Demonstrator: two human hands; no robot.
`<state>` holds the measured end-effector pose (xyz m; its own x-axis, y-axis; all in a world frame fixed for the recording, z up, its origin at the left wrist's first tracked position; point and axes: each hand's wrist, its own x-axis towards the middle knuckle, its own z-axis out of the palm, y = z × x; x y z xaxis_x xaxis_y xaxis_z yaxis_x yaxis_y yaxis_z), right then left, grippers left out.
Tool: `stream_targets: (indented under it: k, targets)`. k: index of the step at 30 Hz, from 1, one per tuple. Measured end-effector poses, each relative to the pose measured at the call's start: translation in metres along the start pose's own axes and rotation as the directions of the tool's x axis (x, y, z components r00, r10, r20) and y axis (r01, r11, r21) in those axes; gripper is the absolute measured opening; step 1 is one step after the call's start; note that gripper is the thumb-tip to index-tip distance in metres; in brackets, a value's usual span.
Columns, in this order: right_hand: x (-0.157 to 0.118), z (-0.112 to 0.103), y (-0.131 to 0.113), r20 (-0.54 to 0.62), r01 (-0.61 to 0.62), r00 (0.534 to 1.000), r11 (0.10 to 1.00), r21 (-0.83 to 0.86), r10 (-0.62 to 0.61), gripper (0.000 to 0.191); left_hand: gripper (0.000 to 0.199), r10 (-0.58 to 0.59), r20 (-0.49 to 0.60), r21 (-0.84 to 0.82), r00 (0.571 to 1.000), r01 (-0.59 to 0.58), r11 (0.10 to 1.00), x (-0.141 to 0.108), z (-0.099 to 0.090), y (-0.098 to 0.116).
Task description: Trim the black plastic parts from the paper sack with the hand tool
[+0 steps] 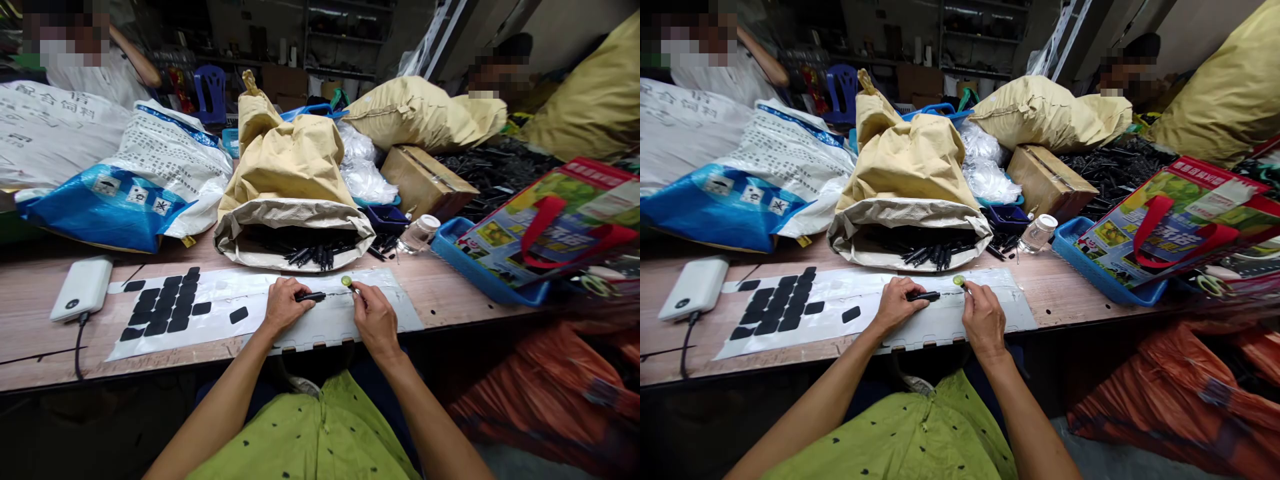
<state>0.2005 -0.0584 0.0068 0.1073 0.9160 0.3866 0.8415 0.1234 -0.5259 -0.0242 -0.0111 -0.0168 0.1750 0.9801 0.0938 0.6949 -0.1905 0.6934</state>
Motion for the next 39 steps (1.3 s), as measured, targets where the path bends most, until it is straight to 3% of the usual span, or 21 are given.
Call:
stream_targets:
  k: [3,7,16,39]
  targets:
    - [0.009,0.003,0.024,0.0,-0.043,0.999,0.989,-0.14,0.044,0.031,0.013,0.002,0.008,0.004,1.0,-0.002,1.0,0.0,-0.001,0.001]
    - [0.015,0.013,0.04,0.001,0.0,1.0,0.971,-0.237,0.0,0.03,0.012,0.003,0.011,0.005,1.0,-0.003,1.0,0.0,-0.002,0.001]
    - [0.011,0.022,0.033,-0.05,0.027,0.997,0.923,-0.385,-0.05,0.03,0.012,0.013,0.011,0.009,1.0,-0.013,1.0,0.0,-0.001,-0.001]
    - [0.011,0.021,0.033,-0.04,0.012,0.999,0.917,-0.399,-0.03,0.03,0.013,0.087,-0.029,0.019,0.996,-0.087,0.996,-0.002,0.003,-0.008]
